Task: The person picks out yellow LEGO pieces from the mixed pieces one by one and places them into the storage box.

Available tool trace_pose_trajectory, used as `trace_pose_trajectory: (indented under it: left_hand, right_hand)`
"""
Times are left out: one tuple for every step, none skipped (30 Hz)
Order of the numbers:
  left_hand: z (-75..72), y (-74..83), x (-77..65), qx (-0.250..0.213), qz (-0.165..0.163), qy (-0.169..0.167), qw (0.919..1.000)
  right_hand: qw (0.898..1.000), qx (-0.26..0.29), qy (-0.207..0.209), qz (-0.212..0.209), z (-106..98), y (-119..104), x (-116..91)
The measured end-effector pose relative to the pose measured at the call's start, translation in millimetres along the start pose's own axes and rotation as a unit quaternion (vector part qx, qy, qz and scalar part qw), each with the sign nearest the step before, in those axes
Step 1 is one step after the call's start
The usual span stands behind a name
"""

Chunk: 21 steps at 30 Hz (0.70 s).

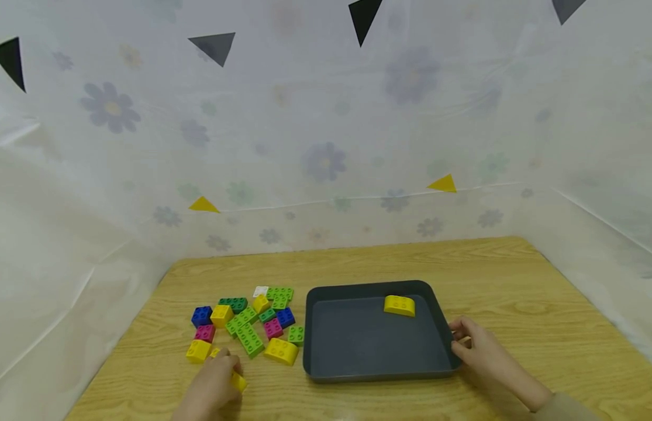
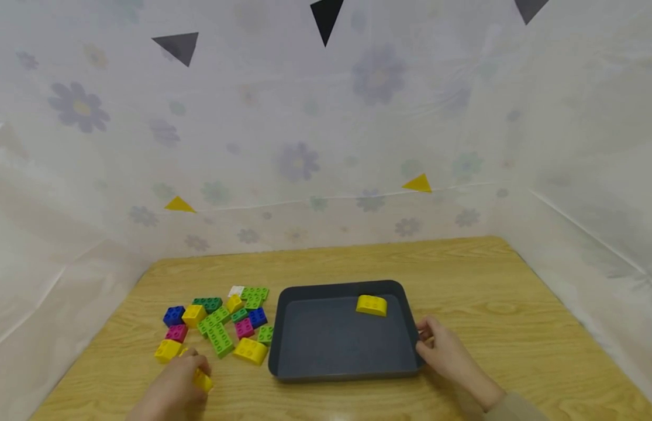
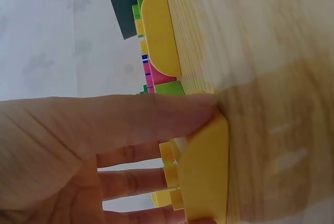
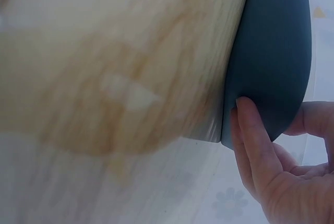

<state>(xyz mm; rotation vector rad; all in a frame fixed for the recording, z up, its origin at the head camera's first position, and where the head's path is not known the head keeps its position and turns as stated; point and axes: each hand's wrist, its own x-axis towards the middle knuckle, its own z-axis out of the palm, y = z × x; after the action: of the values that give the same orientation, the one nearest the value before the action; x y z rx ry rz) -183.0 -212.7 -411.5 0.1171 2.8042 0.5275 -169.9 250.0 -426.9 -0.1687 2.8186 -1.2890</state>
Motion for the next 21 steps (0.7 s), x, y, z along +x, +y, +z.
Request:
trace_pose_trajectory:
  left_hand:
    - [-0.2,-0.4,0.1,-0.001,0.0,0.0,1.0]
    - [-0.5,-0.7,0.2,-0.002,0.0,0.0,1.0]
    - [-0.8,-1.0,0.4,-0.006,-0.003,-0.001,1.0]
    - [-1.1,-1.0,0.5,-0.009,-0.005,-0.004,0.9999]
    - [-1.3,-0.9,0.8,-0.011,-0.006,-0.006,0.9999]
    - [-1.6,-0.7,1.0,-0.014,-0.009,-0.009,0.9998]
    - [-1.9,-0.5,1.2,-0.016,-0.011,-0.012,0.9997]
    - [-2.1,-0.3,1.4,-0.02,-0.013,-0.015,0.9996]
    - [-2.5,0.1,1.4,-0.024,-0.015,-0.017,0.9995]
    - [-2.9,0.5,1.5,-0.027,-0.015,-0.019,0.9993]
    - [-3.5,1.0,1.3,-0.03,-0.015,-0.019,0.9993]
    - [-4.0,1.6,1.0,-0.033,-0.014,-0.02,0.9992]
    - [-4.7,2.3,0.7,-0.034,-0.013,-0.021,0.9991]
    - [-5.7,3.3,0.2,-0.037,-0.015,-0.024,0.9989]
    - [-6.8,4.4,-0.4,-0.042,-0.019,-0.029,0.9985]
    - [-8.0,5.4,-0.5,-0.045,-0.022,-0.034,0.9982]
    - [-10.1,7.0,-1.2,-0.05,-0.025,-0.04,0.9976]
    - [-12.6,8.8,-1.3,-0.05,-0.023,-0.046,0.9974]
    - [-15.2,10.6,-1.4,-0.051,-0.017,-0.048,0.9974]
    - [-18.3,12.6,-1.2,-0.052,-0.009,-0.049,0.9974]
    - [-21.3,14.5,-0.6,-0.049,0.004,-0.047,0.9977]
  right_hand:
    - [1.0,-0.001,-0.001,0.003,-0.1,0.0,0.2]
    - [1.0,-0.001,-0.002,0.006,-0.1,0.1,0.3]
    - [1.0,-0.001,-0.003,0.008,-0.1,0.1,0.5]
    - [1.0,0.0,-0.003,0.01,-0.1,0.2,0.6]
    - [1.0,0.0,-0.003,0.012,-0.1,0.2,0.7]
    - [1.0,0.001,-0.004,0.012,-0.1,0.3,0.8]
    - [1.0,0.002,-0.003,0.012,-0.1,0.3,0.9]
    - [1.0,0.003,-0.004,0.011,-0.1,0.3,0.9]
    - [1.0,0.003,-0.005,0.009,-0.2,0.2,0.8]
    - [1.0,0.004,-0.006,0.007,-0.3,0.3,0.8]
    - [1.0,0.004,-0.006,0.005,-0.4,0.3,0.9]
    - [1.0,0.005,-0.007,0.005,-0.5,0.3,0.9]
    - [1.0,0.006,-0.008,0.004,-0.6,0.3,0.8]
    - [1.0,0.006,-0.009,0.005,-0.8,0.3,0.8]
    - [1.0,0.006,-0.01,0.005,-0.9,0.2,0.8]
    - [1.0,0.006,-0.01,0.006,-1.1,0.1,0.8]
    - [1.0,0.006,-0.01,0.008,-1.1,-0.1,0.6]
    - [1.0,0.006,-0.01,0.008,-1.1,-0.3,0.4]
    - [1.0,0.004,-0.009,0.006,-1.0,-0.4,0.4]
    - [1.0,0.003,-0.007,0.005,-0.8,-0.6,0.3]
    - [1.0,0.002,-0.006,0.005,-0.6,-0.7,0.2]
